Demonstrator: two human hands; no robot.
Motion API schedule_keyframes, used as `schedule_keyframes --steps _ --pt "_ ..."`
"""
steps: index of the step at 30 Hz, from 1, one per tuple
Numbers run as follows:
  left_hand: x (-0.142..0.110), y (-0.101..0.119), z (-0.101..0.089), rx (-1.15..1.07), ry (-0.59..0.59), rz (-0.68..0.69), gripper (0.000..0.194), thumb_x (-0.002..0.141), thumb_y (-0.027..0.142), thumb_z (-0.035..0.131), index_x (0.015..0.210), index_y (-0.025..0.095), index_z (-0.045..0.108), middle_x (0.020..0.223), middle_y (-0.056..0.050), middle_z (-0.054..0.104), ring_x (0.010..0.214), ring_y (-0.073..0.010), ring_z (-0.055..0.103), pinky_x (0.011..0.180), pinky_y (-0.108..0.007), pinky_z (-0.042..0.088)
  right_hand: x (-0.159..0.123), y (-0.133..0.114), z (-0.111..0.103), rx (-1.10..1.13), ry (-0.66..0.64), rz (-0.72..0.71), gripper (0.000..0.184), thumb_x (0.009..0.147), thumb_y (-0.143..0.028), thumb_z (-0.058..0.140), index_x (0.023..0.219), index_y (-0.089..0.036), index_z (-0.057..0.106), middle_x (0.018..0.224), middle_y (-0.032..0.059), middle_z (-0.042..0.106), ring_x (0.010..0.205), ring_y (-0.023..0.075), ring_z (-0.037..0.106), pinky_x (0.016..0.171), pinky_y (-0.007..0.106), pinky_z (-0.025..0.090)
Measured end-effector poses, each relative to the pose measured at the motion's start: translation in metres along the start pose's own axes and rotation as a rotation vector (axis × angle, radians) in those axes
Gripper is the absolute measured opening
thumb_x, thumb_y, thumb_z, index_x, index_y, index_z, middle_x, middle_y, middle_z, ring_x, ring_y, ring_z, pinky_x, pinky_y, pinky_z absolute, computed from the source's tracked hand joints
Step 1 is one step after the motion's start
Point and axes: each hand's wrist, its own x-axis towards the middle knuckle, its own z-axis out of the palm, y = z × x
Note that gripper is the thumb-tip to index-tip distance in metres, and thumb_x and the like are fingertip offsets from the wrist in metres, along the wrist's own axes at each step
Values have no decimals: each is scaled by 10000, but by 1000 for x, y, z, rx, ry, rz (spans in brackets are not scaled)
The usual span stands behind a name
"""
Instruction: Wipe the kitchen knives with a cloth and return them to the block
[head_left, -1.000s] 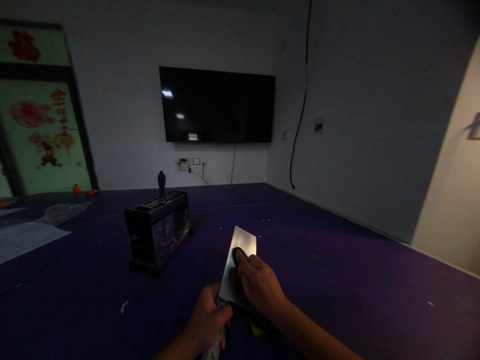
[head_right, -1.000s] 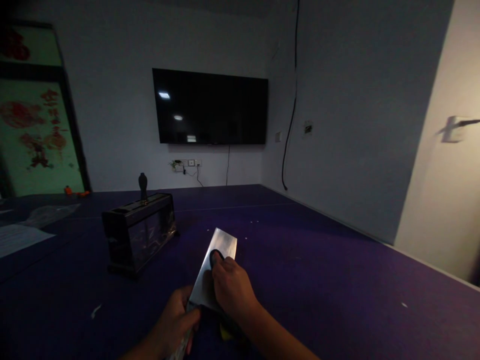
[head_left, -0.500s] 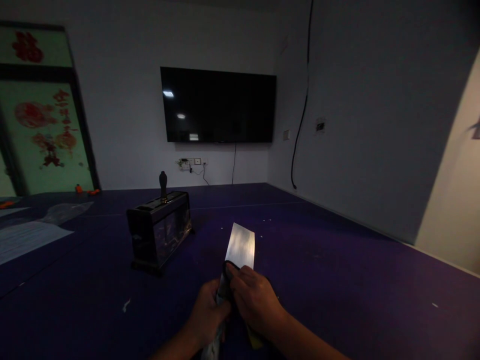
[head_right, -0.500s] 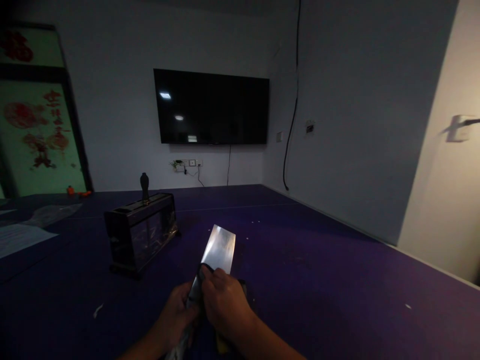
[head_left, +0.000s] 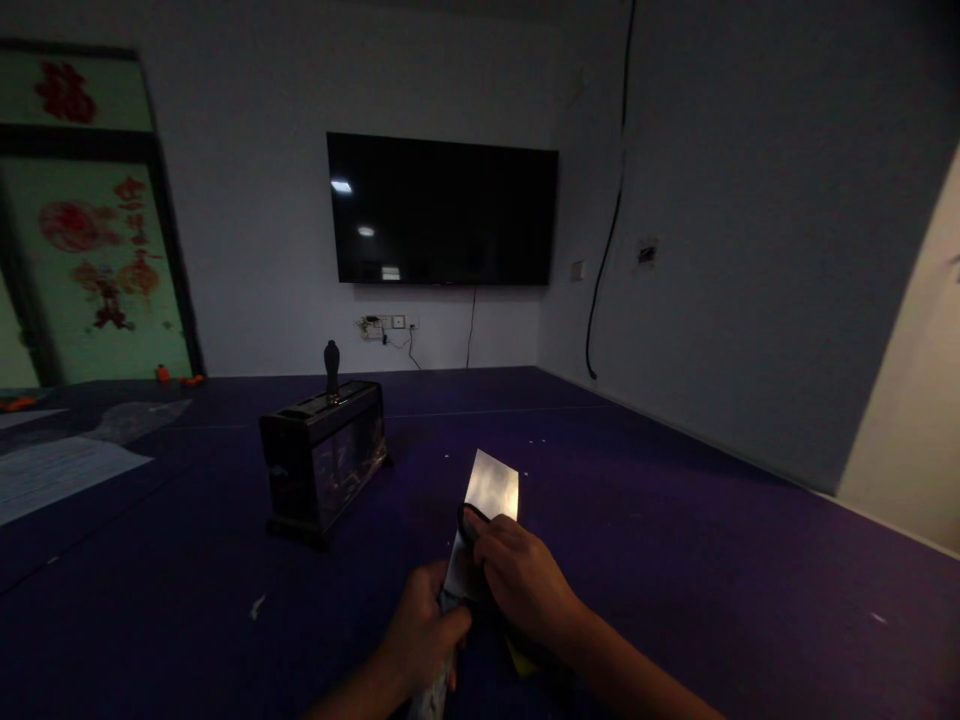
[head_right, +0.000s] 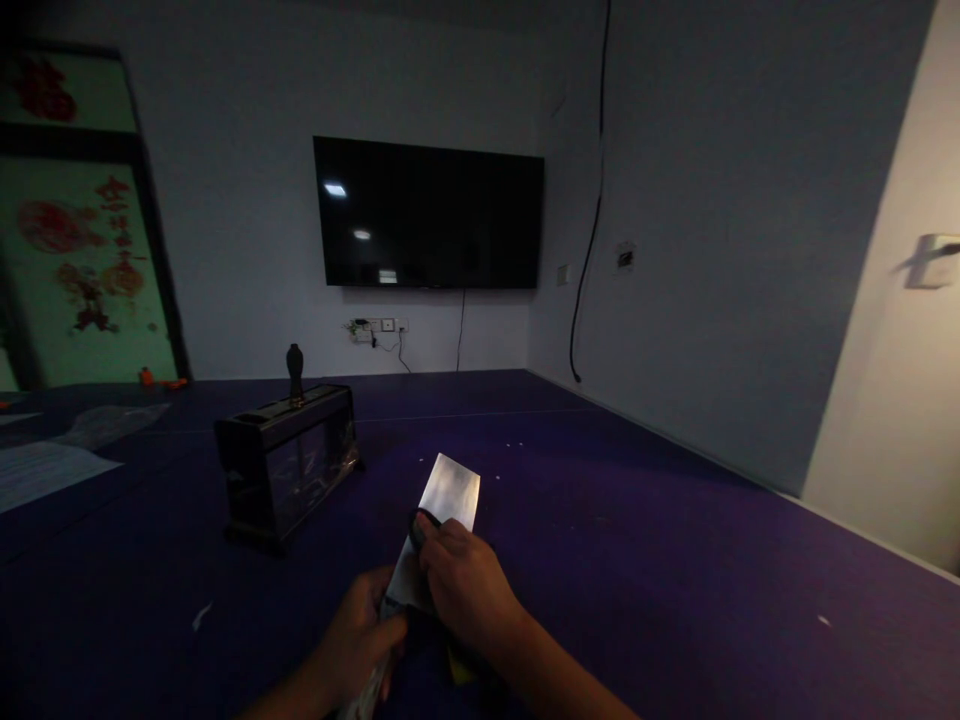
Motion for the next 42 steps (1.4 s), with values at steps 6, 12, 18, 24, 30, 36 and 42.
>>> schedule_keyframes --steps 6,12,18,24,30,36,42 --pt "2 4 -1 -25 34 14 110 575 184 469 683 169 455 420 68 455 262 -68 381 257 -162 294 -2 -10 -4 50 -41 -162 225 733 -36 357 702 -171 534 694 45 588 713 150 530 635 240 422" --pt "3 3 -2 -14 67 39 112 553 160 459 663 155 482 411 62 453 280 -60 377 273 -152 286 0 -12 -7 -9 -80 -225 209 734 -33 380 690 -165 536 719 49 604 703 153 527 643 246 420" --pt "0 1 0 42 -55 4 96 563 143 445 654 162 469 408 71 446 235 -52 354 251 -146 263 5 2 -3 -80 13 -11 236 764 -9 361 759 -159 542 1075 95 581 787 153 522 705 248 433" --pt "-1 1 1 31 -56 -33 146 563 148 447 702 157 489 414 79 445 227 -58 349 245 -158 277 5 2 -5 3 5 67 258 726 10 361 760 -167 545 1041 84 592 810 152 518 717 246 428" --pt "1 3 -2 -36 58 60 98 569 196 523 651 142 514 435 47 469 333 -74 409 314 -167 302 0 -10 -2 78 -86 -182 210 704 -35 384 686 -182 534 753 43 610 703 150 523 661 250 405" --pt "3 8 -3 -68 80 107 164 567 251 589 666 129 540 467 26 508 389 -84 447 369 -175 313 1 -13 -2 147 -105 -287 189 697 -56 382 612 -191 483 616 12 557 602 132 486 598 238 378" --pt "3 4 -3 -40 70 93 74 550 179 503 613 141 507 428 40 480 327 -72 418 323 -166 304 3 -8 -4 70 -92 -143 208 741 -53 375 716 -179 537 841 52 621 731 152 519 643 243 400"
